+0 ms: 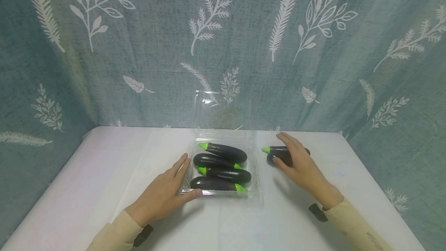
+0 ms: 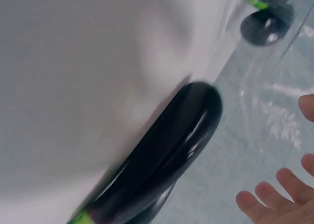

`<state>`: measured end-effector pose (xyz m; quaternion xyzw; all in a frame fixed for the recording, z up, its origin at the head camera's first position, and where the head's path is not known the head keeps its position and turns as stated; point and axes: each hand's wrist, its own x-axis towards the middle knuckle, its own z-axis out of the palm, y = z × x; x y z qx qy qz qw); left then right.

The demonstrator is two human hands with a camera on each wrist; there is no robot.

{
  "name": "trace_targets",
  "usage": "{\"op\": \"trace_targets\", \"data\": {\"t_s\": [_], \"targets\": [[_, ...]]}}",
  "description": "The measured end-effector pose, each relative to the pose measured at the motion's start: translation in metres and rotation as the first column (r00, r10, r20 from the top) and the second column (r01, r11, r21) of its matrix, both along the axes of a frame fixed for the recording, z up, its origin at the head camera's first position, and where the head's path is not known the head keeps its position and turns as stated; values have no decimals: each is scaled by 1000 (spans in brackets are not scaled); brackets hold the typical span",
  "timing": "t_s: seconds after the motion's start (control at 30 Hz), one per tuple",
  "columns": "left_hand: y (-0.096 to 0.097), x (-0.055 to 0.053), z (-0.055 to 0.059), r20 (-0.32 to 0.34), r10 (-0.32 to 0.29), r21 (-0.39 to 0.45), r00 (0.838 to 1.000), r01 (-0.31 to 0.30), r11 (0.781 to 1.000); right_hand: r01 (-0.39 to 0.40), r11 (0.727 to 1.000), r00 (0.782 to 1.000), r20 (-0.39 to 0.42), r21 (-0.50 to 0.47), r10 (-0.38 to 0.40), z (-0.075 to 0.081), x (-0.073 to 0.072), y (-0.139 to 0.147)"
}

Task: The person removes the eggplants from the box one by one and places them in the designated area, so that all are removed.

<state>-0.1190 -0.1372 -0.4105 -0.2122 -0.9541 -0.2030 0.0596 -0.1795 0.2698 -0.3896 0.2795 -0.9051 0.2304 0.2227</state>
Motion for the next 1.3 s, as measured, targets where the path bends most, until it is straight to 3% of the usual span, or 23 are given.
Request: {"op": "trace_targets", "data": {"t_s": [0.33, 0.77, 1.3], "targets": [[0, 0, -1, 0, 3, -3, 1000, -3, 1000, -80, 997, 995, 53, -2, 80, 6, -6, -41], [0, -1, -2, -11, -2, 1, 1000, 2, 1000, -175, 984, 984, 48, 30, 174, -10, -20, -88], [0, 1, 0, -11, 3, 6, 1000, -3, 1000, -212, 974, 977, 14, 78, 212, -19, -27, -102]]}}
